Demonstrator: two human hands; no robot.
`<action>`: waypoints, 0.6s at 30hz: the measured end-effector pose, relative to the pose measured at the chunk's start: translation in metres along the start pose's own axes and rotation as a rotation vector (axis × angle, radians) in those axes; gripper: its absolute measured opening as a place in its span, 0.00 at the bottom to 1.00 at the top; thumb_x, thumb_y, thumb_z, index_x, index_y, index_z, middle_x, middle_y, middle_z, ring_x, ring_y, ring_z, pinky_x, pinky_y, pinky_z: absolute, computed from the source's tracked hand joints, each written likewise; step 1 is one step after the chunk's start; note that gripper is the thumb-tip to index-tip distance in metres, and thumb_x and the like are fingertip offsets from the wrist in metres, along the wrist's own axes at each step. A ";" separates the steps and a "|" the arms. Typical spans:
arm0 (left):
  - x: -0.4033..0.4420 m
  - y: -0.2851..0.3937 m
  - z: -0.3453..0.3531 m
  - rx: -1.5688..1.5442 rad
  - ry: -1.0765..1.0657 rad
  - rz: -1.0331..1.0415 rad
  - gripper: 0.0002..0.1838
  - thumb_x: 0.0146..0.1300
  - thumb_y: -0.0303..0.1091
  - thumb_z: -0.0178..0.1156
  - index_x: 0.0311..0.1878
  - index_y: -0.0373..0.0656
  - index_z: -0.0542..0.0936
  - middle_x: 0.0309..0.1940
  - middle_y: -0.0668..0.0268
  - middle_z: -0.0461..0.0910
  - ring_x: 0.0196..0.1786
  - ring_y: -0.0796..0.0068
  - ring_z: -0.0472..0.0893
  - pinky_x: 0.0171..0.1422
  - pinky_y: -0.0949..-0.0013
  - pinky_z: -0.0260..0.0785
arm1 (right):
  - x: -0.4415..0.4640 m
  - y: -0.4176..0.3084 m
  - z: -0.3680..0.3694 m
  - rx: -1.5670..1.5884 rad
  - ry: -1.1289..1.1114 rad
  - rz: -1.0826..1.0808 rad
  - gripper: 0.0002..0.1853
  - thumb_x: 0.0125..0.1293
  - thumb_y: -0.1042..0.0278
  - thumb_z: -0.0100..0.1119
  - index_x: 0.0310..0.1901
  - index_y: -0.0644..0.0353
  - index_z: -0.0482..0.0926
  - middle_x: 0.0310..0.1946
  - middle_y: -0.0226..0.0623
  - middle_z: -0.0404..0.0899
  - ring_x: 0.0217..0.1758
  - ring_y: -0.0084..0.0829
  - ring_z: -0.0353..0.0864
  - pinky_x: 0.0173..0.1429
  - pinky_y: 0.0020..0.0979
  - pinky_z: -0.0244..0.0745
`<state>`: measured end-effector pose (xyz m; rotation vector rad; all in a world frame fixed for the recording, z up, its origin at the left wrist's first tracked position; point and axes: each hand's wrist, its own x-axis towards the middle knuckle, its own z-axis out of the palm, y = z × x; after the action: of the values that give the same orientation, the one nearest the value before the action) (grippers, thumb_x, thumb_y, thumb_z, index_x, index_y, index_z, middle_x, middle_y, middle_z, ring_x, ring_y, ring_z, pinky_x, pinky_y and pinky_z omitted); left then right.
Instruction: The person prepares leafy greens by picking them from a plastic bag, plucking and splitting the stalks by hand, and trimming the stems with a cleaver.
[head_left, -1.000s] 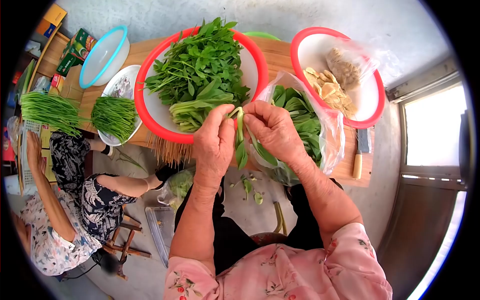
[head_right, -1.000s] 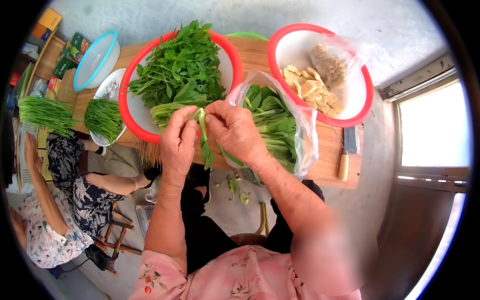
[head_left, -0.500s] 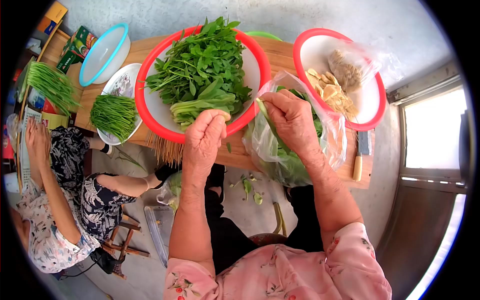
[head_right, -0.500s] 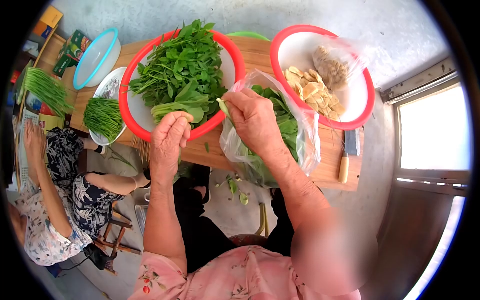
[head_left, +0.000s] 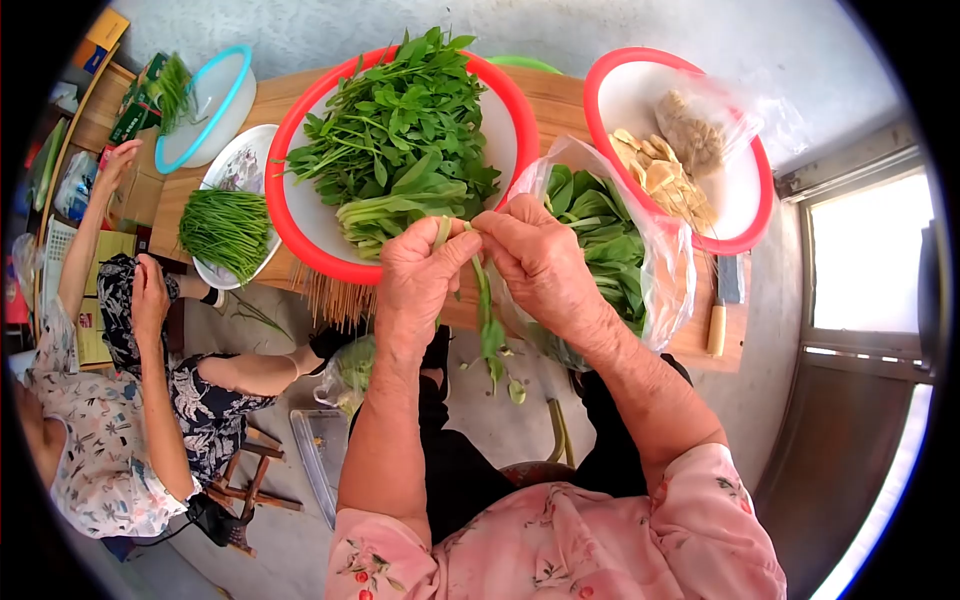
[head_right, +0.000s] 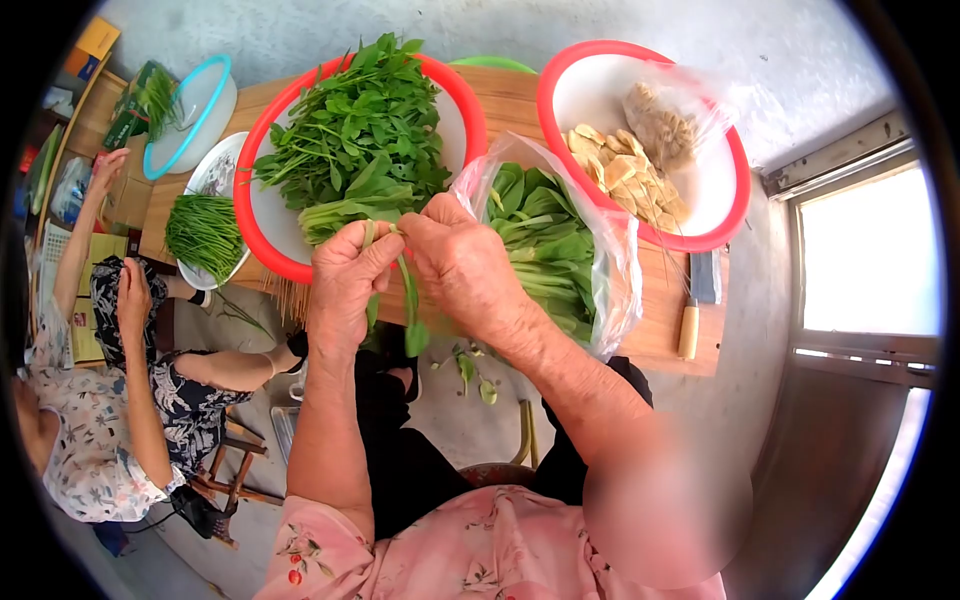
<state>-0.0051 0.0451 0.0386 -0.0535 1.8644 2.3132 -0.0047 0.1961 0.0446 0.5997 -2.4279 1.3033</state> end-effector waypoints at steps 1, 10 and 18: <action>0.000 0.001 -0.003 0.053 -0.038 -0.033 0.07 0.60 0.32 0.62 0.37 0.38 0.79 0.24 0.76 0.75 0.21 0.90 0.64 0.24 0.84 0.53 | -0.001 0.001 -0.001 -0.071 -0.046 -0.018 0.06 0.55 0.78 0.58 0.36 0.63 0.77 0.27 0.41 0.72 0.33 0.42 0.75 0.35 0.35 0.73; 0.000 0.004 0.002 -0.185 -0.053 -0.130 0.11 0.65 0.36 0.57 0.42 0.39 0.78 0.28 0.69 0.79 0.31 0.83 0.75 0.35 0.78 0.68 | 0.011 0.016 -0.013 0.768 0.108 0.556 0.05 0.59 0.77 0.60 0.37 0.65 0.81 0.42 0.35 0.80 0.38 0.27 0.80 0.40 0.25 0.73; -0.001 -0.010 0.018 -0.463 -0.112 -0.136 0.13 0.67 0.42 0.54 0.48 0.44 0.74 0.35 0.66 0.78 0.31 0.75 0.79 0.37 0.71 0.74 | 0.008 0.001 -0.014 0.988 0.019 0.730 0.06 0.61 0.75 0.61 0.38 0.67 0.81 0.27 0.37 0.81 0.32 0.24 0.80 0.36 0.23 0.74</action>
<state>-0.0016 0.0643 0.0328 -0.1020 1.2029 2.5371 -0.0110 0.2065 0.0557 -0.1683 -1.8792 2.7952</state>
